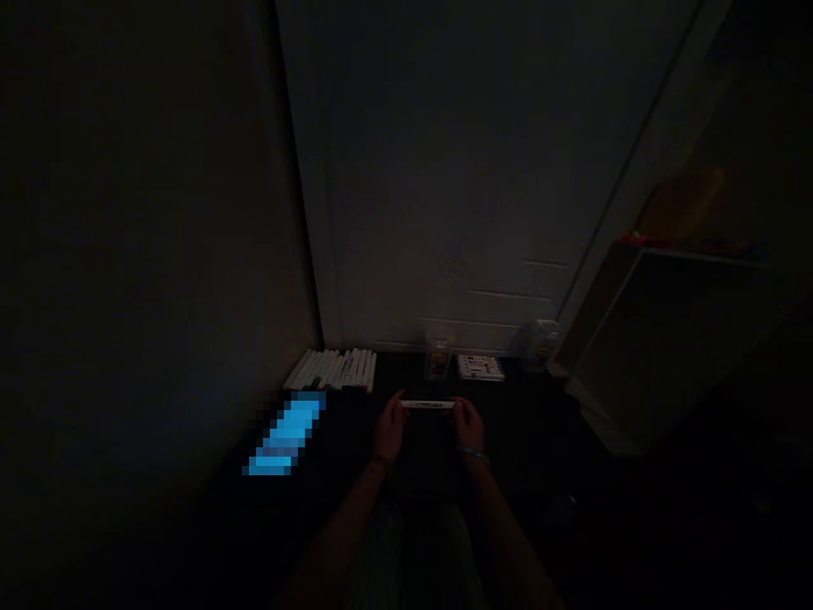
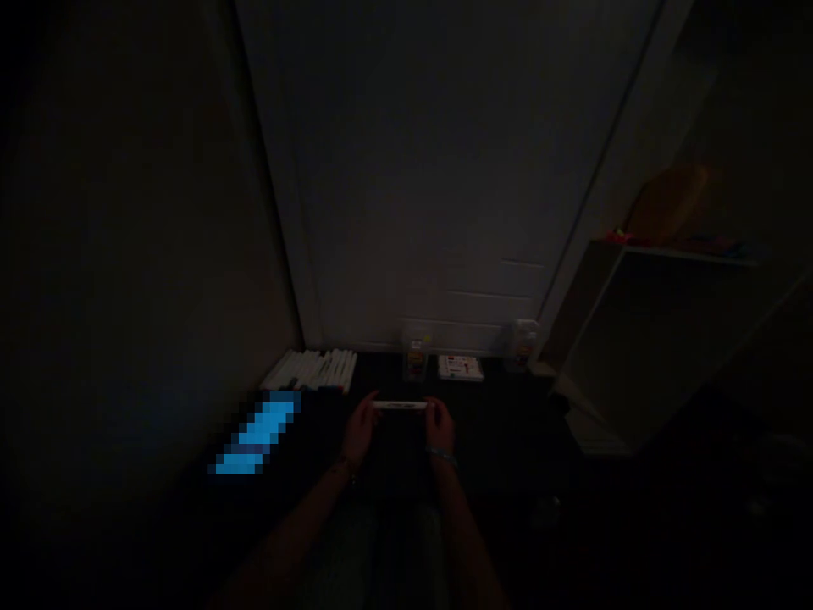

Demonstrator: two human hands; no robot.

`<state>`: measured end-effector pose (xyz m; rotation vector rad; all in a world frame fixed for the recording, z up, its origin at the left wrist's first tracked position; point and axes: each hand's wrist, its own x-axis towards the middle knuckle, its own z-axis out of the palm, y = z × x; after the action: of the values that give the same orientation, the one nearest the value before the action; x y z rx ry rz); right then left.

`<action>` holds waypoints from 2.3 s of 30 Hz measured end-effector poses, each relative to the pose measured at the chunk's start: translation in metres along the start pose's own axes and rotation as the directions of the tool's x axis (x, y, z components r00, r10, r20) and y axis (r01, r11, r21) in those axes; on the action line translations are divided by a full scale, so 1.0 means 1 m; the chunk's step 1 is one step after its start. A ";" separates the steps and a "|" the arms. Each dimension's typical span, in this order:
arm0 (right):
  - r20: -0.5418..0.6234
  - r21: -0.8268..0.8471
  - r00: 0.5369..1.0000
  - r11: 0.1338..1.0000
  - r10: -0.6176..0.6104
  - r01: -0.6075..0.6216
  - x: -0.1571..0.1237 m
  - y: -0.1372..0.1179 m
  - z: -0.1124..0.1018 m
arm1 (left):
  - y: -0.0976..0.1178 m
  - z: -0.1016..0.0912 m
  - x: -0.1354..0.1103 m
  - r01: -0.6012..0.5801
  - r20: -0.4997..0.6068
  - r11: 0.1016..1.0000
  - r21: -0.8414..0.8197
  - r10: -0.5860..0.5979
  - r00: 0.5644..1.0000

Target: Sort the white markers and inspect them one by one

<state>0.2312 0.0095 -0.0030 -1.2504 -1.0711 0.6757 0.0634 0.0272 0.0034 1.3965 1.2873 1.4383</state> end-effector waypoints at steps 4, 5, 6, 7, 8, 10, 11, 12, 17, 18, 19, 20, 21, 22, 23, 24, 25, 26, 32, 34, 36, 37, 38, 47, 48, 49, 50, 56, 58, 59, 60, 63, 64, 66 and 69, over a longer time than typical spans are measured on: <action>-0.002 -0.024 1.000 1.000 -0.020 0.020 0.000 -0.003 -0.001 | -0.003 0.000 0.002 -0.022 0.001 1.000 -0.020 0.022 1.000; 0.001 -0.032 1.000 0.999 -0.029 0.029 0.000 -0.004 -0.001 | -0.003 0.000 0.003 -0.026 0.007 0.999 -0.024 0.026 1.000; 0.005 -0.043 0.999 0.998 -0.035 0.035 0.000 -0.004 -0.002 | -0.002 0.001 0.003 -0.027 0.009 0.999 -0.027 0.027 1.000; 0.009 -0.058 0.999 0.998 -0.035 0.036 0.000 -0.005 -0.002 | -0.001 0.001 0.002 -0.022 0.005 0.999 -0.029 0.022 1.000; 0.012 -0.076 0.999 0.997 -0.035 0.036 0.000 -0.006 -0.002 | -0.001 0.001 0.002 -0.013 0.000 0.999 -0.030 0.013 1.000; 0.015 -0.124 0.999 0.991 -0.047 0.049 -0.002 -0.006 -0.001 | 0.001 0.000 0.001 0.002 -0.019 1.000 -0.030 -0.003 1.000; 0.011 -0.157 0.998 0.986 -0.058 0.059 -0.003 -0.006 0.000 | 0.002 0.000 0.001 0.003 -0.028 1.000 -0.029 -0.004 1.000; 0.007 -0.193 0.998 0.979 -0.069 0.069 -0.004 -0.005 0.001 | 0.003 -0.001 0.000 -0.002 -0.037 1.000 -0.025 0.001 0.999; 0.025 -0.251 0.997 0.965 -0.076 0.079 -0.007 -0.005 0.006 | 0.005 -0.003 -0.002 -0.038 -0.104 0.999 0.026 0.040 0.994; 0.030 -0.238 0.997 0.968 -0.072 0.077 -0.007 -0.005 0.007 | 0.005 -0.003 -0.002 -0.032 -0.114 0.999 0.036 0.036 0.993; 0.035 -0.226 0.997 0.971 -0.069 0.075 -0.007 -0.005 0.007 | 0.006 -0.003 -0.002 -0.027 -0.117 0.999 0.044 0.032 0.993; 0.040 -0.214 0.997 0.974 -0.065 0.072 -0.006 -0.005 0.007 | 0.005 -0.002 -0.002 -0.022 -0.117 0.999 0.050 0.028 0.993; 0.043 -0.204 0.997 0.977 -0.061 0.069 -0.005 -0.005 0.007 | 0.005 -0.002 -0.002 -0.020 -0.115 0.998 0.054 0.026 0.993; 0.042 -0.196 0.997 0.978 -0.062 0.069 -0.005 -0.005 0.006 | 0.005 -0.002 -0.002 -0.021 -0.109 0.998 0.057 0.027 0.994; 0.038 -0.189 0.997 0.979 -0.066 0.072 -0.004 -0.005 0.006 | 0.004 -0.001 -0.002 -0.024 -0.101 0.998 0.061 0.030 0.994; 0.030 -0.185 0.997 0.980 -0.071 0.075 -0.004 -0.004 0.005 | 0.004 -0.001 -0.002 -0.028 -0.094 0.997 0.065 0.034 0.995; 0.023 -0.183 0.997 0.980 -0.075 0.078 -0.004 -0.004 0.005 | 0.004 -0.001 -0.001 -0.033 -0.082 0.997 0.069 0.039 0.996; 0.019 -0.184 0.997 0.980 -0.077 0.080 -0.004 -0.004 0.004 | 0.004 -0.001 -0.001 -0.039 -0.068 0.997 0.071 0.044 0.997; 0.013 -0.209 0.997 0.975 -0.077 0.078 -0.006 -0.006 0.001 | 0.009 -0.001 -0.002 -0.027 -0.038 0.998 0.058 0.029 0.999; 0.018 -0.225 0.997 0.971 -0.081 0.083 -0.006 -0.007 0.001 | 0.009 -0.001 -0.003 -0.032 -0.040 0.998 0.055 0.034 0.999; 0.013 -0.243 0.996 0.966 -0.087 0.087 -0.006 -0.007 0.001 | 0.007 -0.001 -0.002 -0.034 -0.048 0.998 0.053 0.036 0.998; 0.006 -0.250 0.996 0.964 -0.090 0.088 -0.006 -0.007 0.001 | 0.006 -0.001 -0.002 -0.036 -0.049 0.998 0.053 0.038 0.998; -0.003 -0.254 0.996 0.963 -0.092 0.088 -0.006 -0.007 0.002 | 0.005 -0.001 -0.002 -0.041 -0.046 0.998 0.054 0.044 0.998; 0.008 -0.156 0.997 0.985 -0.073 0.073 -0.003 -0.004 0.002 | 0.003 0.000 0.000 -0.052 -0.027 0.998 0.036 0.053 0.998; 0.017 -0.141 0.997 0.987 -0.070 0.072 -0.003 -0.004 0.002 | 0.004 0.000 0.000 -0.046 -0.033 0.999 0.030 0.047 0.998; 0.022 -0.127 0.997 0.989 -0.069 0.071 -0.003 -0.004 0.002 | 0.005 0.000 0.000 -0.040 -0.037 0.999 0.025 0.041 0.998; 0.025 -0.114 0.997 0.991 -0.067 0.070 -0.003 -0.005 0.002 | 0.006 0.000 -0.001 -0.036 -0.037 0.999 0.020 0.037 0.999; 0.031 -0.072 0.998 0.995 -0.061 0.063 -0.002 -0.001 0.003 | 0.002 -0.002 0.001 -0.027 -0.029 1.000 0.008 0.027 0.999; 0.028 -0.078 0.998 0.995 -0.060 0.062 -0.001 -0.001 0.003 | -0.001 -0.002 0.002 -0.034 -0.037 0.999 -0.003 0.034 0.999; 0.030 -0.082 0.998 0.995 -0.059 0.061 -0.001 -0.001 0.003 | -0.003 -0.002 0.003 -0.042 -0.043 0.999 -0.013 0.041 0.998; 0.033 -0.083 0.998 0.995 -0.056 0.059 0.000 0.000 0.002 | -0.005 -0.003 0.004 -0.049 -0.052 0.998 -0.026 0.048 0.997; 0.046 -0.050 0.997 0.997 -0.056 0.059 0.001 0.001 0.002 | -0.009 -0.003 0.007 -0.052 -0.057 0.995 -0.079 0.048 0.997; 0.047 -0.030 0.997 0.998 -0.057 0.058 0.002 0.002 0.002 | -0.011 -0.003 0.007 -0.044 -0.051 0.994 -0.099 0.039 0.998; 0.044 0.016 0.998 0.998 -0.053 0.053 0.003 0.003 0.002 | -0.013 -0.003 0.009 -0.024 -0.039 0.991 -0.129 0.019 0.999; 0.048 0.064 0.998 0.997 -0.041 0.038 0.004 0.005 0.002 | -0.014 -0.003 0.009 -0.021 -0.042 0.990 -0.140 0.015 0.999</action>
<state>0.2317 0.0149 -0.0065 -1.1610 -1.1042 0.7079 0.0577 0.0387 -0.0071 1.2944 1.1766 1.5463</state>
